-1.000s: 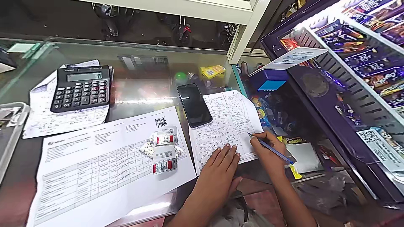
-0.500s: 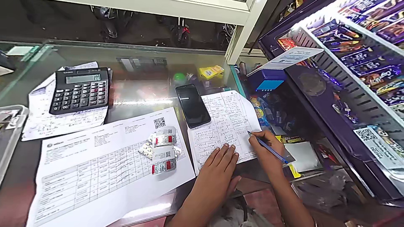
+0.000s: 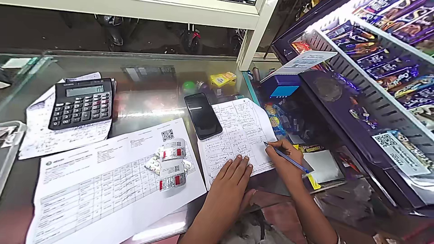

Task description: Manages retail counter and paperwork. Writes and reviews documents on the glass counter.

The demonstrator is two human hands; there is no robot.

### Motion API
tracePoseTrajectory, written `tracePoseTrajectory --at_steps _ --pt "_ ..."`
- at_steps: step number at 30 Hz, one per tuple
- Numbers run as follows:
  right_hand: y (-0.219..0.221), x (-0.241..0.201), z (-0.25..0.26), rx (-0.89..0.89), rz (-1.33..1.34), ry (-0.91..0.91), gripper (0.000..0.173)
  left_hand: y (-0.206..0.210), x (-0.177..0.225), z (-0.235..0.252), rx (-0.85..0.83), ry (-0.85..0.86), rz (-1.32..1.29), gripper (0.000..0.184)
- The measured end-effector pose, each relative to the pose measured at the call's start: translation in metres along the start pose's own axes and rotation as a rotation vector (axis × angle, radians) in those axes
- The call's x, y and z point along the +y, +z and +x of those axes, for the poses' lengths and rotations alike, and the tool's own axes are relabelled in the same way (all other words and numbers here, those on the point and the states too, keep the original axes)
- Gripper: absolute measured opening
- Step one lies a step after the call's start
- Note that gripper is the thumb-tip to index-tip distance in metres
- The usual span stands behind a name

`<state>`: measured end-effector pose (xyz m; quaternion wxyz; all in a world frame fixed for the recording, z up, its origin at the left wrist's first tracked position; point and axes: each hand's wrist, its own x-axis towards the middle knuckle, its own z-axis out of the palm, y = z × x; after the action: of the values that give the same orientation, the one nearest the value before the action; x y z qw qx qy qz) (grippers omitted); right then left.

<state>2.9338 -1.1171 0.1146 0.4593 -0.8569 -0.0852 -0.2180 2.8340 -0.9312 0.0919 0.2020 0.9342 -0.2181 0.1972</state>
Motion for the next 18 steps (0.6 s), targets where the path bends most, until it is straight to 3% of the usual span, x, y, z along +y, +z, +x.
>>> tracePoseTrajectory --at_steps 12,18 --pt "0.0016 -0.0015 0.0 0.036 -0.083 -0.016 0.014 -0.0009 -0.0006 0.0002 -0.012 -0.005 -0.003 0.049" --pt "0.0022 -0.0015 -0.0068 -0.096 0.007 -0.142 0.015 -0.0005 0.0003 -0.0001 -0.003 -0.007 0.012 0.049"
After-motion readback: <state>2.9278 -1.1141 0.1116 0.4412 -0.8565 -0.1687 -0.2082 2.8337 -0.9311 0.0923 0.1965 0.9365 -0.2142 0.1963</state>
